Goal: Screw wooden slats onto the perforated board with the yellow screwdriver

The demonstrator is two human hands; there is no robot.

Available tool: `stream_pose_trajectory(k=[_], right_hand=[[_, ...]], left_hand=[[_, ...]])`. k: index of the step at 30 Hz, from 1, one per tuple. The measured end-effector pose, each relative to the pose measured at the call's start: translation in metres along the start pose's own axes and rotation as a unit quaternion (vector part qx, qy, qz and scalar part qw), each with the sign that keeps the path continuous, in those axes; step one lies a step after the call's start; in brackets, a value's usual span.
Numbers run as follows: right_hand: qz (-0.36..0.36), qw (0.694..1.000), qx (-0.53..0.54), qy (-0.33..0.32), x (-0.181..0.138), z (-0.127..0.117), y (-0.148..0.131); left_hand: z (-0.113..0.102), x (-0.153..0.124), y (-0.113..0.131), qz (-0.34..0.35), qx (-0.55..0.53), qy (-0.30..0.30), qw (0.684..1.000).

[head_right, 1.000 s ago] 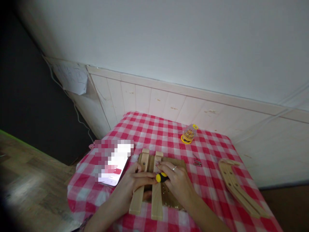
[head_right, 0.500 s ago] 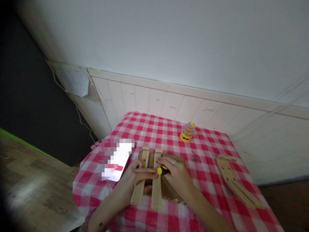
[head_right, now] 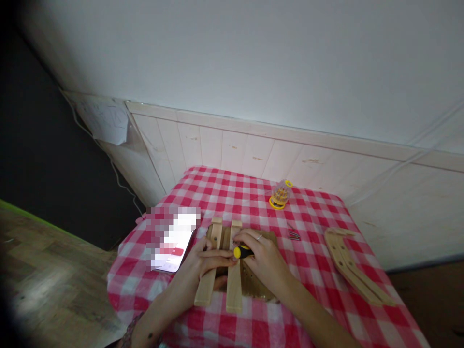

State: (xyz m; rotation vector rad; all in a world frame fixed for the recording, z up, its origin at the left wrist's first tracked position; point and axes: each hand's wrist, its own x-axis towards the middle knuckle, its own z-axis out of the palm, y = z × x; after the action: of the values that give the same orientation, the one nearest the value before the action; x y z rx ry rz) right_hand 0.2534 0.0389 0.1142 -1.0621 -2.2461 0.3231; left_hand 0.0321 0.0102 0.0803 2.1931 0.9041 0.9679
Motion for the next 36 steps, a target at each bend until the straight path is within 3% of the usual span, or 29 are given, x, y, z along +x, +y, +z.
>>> stream_pose_trajectory(k=[5,14,20,23,27,36], right_hand=[[0.028,0.998,-0.012,-0.055,0.007,-0.011,-0.003],[-0.004,0.991,-0.06,-0.118,0.008,-0.025,-0.003],[0.008,0.965,-0.197,-0.175,0.012,-0.027,-0.007],[-0.03,0.941,-0.268,-0.206,0.017,-0.023,-0.008],[-0.082,0.926,-0.295,-0.22,0.023,-0.02,-0.009],[-0.025,0.93,-0.292,-0.223,0.027,-0.025,-0.018]], left_hand=[[0.001,0.0,-0.003,0.024,-0.007,0.012,1.0],[0.003,-0.001,-0.004,0.003,-0.017,0.005,1.0],[0.001,0.001,0.0,0.016,-0.006,0.009,1.0],[0.001,0.001,0.0,0.023,0.0,0.01,1.0],[0.002,0.001,-0.001,0.029,-0.007,0.006,1.0],[0.002,0.0,-0.003,0.017,-0.011,-0.002,1.0]])
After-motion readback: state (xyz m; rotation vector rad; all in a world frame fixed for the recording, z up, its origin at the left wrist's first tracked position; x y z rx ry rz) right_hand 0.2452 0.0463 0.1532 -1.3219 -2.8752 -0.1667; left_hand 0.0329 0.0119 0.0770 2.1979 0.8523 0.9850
